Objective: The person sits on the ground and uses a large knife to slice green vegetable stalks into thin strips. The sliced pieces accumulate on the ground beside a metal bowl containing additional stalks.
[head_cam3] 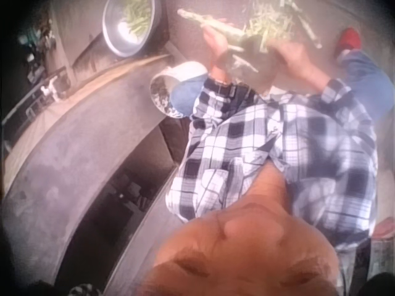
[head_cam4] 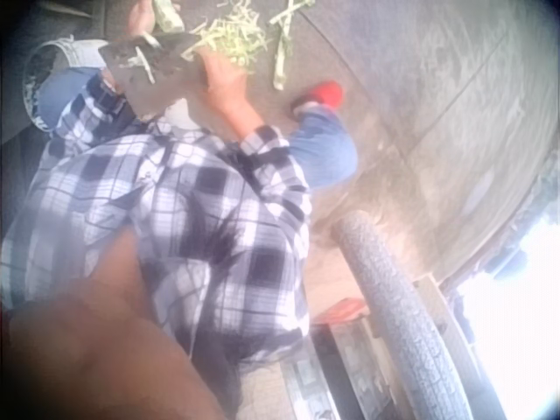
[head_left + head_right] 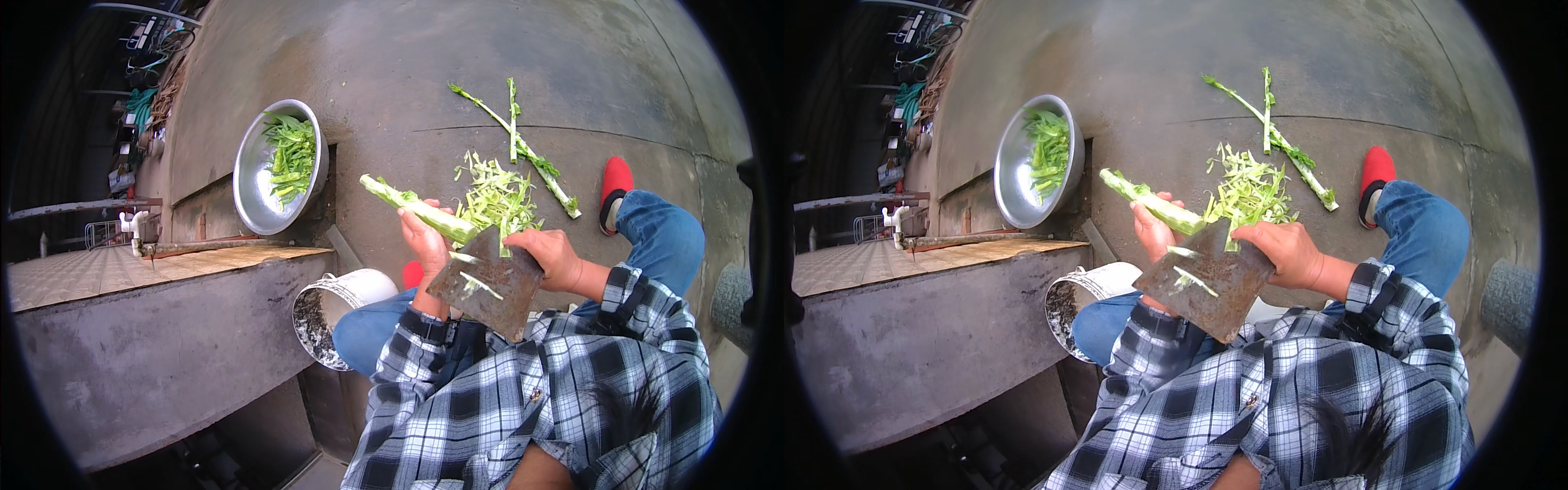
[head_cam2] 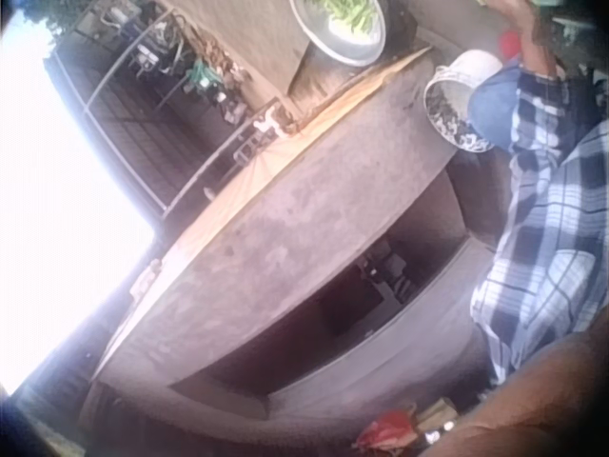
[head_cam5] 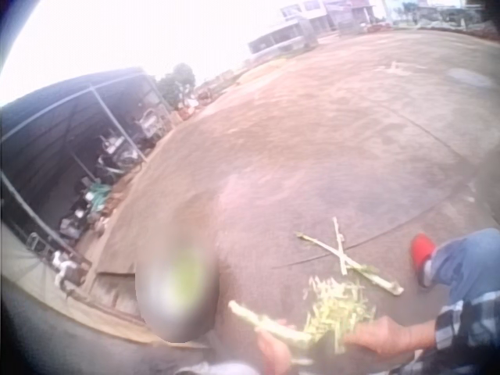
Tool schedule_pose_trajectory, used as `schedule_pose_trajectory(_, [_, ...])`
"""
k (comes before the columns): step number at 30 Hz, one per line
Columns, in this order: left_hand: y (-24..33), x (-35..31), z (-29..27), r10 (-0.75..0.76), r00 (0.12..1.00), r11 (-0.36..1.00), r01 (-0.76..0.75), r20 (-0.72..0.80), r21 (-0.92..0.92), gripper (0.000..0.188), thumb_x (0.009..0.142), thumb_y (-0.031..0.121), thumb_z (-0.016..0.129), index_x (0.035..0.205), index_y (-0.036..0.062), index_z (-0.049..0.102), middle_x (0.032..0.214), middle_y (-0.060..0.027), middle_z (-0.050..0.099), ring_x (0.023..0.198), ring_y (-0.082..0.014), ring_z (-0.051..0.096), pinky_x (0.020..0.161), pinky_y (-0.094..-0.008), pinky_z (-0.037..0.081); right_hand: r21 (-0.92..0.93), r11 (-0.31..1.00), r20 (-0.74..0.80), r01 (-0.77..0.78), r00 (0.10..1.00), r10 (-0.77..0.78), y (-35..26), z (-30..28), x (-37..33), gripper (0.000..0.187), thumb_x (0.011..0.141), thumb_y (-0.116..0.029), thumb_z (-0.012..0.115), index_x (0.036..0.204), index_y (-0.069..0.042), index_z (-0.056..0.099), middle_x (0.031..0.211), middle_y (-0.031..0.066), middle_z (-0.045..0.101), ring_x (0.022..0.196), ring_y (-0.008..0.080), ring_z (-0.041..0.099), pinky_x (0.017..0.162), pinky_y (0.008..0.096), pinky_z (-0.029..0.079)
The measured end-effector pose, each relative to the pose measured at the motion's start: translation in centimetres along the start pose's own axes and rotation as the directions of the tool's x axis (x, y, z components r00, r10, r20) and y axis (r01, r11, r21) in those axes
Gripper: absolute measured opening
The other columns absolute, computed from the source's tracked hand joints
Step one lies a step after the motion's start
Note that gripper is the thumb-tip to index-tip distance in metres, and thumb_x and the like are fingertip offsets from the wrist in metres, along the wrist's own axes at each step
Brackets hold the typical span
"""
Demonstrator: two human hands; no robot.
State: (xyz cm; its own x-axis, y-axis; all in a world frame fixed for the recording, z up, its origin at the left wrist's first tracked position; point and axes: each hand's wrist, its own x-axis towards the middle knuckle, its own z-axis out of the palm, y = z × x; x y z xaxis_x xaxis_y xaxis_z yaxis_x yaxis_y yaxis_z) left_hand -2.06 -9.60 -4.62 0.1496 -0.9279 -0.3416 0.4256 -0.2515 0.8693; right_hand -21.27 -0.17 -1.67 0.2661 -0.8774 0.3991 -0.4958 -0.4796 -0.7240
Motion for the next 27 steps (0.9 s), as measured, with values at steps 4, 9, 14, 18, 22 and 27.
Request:
schedule_pose_trajectory(4, [-0.1,0.0,0.3,0.054,0.998,0.998,-0.053,-0.033,0.036,0.041,0.099,0.042,0.024,0.098,0.0057,0.042,0.083,-0.0086,0.055,0.061,-0.0187,0.056,0.056,-0.0316,0.050,-0.052,0.999,0.060,-0.008,0.998,0.011,0.0,-0.1,-0.2,0.054,0.059,-0.011,0.071,0.110,-0.011,0.053,0.075,0.0077,0.056,0.063,0.0278,0.059,0.055,0.0354,0.048])
schedule_pose_trajectory(9, [-0.4,0.1,0.6,0.111,0.993,0.992,-0.108,-0.043,0.067,0.044,0.098,0.046,0.023,0.098,0.0060,0.043,0.082,-0.0088,0.056,0.058,-0.0200,0.057,0.052,-0.0323,0.050,-0.066,0.998,0.055,0.005,0.998,-0.001,-0.1,-0.1,0.0,0.054,0.060,-0.013,0.071,0.111,-0.011,0.052,0.073,0.0076,0.054,0.061,0.0276,0.058,0.054,0.0360,0.047])
schedule_pose_trajectory(14, [-0.6,0.0,0.6,0.134,0.991,0.989,-0.133,-0.025,0.060,0.042,0.098,0.044,0.024,0.096,0.0064,0.041,0.080,-0.0089,0.055,0.057,-0.0202,0.057,0.050,-0.0326,0.050,-0.072,0.997,0.046,0.009,0.999,-0.006,-0.2,-0.1,0.0,0.053,0.062,-0.013,0.070,0.111,-0.010,0.052,0.072,0.0075,0.054,0.061,0.0271,0.058,0.053,0.0357,0.047])
schedule_pose_trajectory(18, [-0.7,0.0,0.5,0.111,0.994,0.993,-0.110,-0.012,0.034,0.035,0.100,0.039,0.024,0.097,0.0068,0.037,0.082,-0.0082,0.053,0.059,-0.0182,0.054,0.055,-0.0310,0.049,-0.073,0.997,0.065,0.009,0.998,-0.005,-0.2,-0.1,0.0,0.052,0.062,-0.014,0.070,0.111,-0.010,0.051,0.072,0.0074,0.054,0.060,0.0267,0.058,0.052,0.0354,0.047])
schedule_pose_trajectory(22, [-0.7,0.1,0.5,0.152,0.988,0.984,-0.149,-0.022,0.099,0.041,0.098,0.044,0.025,0.096,0.0064,0.041,0.079,-0.0087,0.055,0.056,-0.0207,0.057,0.050,-0.0326,0.050,-0.080,0.996,0.059,0.026,0.998,-0.022,-0.2,-0.1,-0.1,0.053,0.062,-0.013,0.070,0.111,-0.010,0.051,0.071,0.0074,0.054,0.060,0.0266,0.058,0.052,0.0355,0.047])
schedule_pose_trajectory(27, [-1.0,0.0,0.3,0.120,0.992,0.987,-0.116,-0.028,0.111,0.036,0.099,0.040,0.026,0.096,0.0053,0.038,0.079,-0.0081,0.052,0.058,-0.0184,0.054,0.055,-0.0317,0.049,-0.091,0.996,0.053,0.010,0.999,-0.005,-0.2,0.1,-0.2,0.057,0.061,-0.013,0.069,0.115,-0.010,0.051,0.072,0.0076,0.054,0.060,0.0266,0.058,0.053,0.0356,0.047])
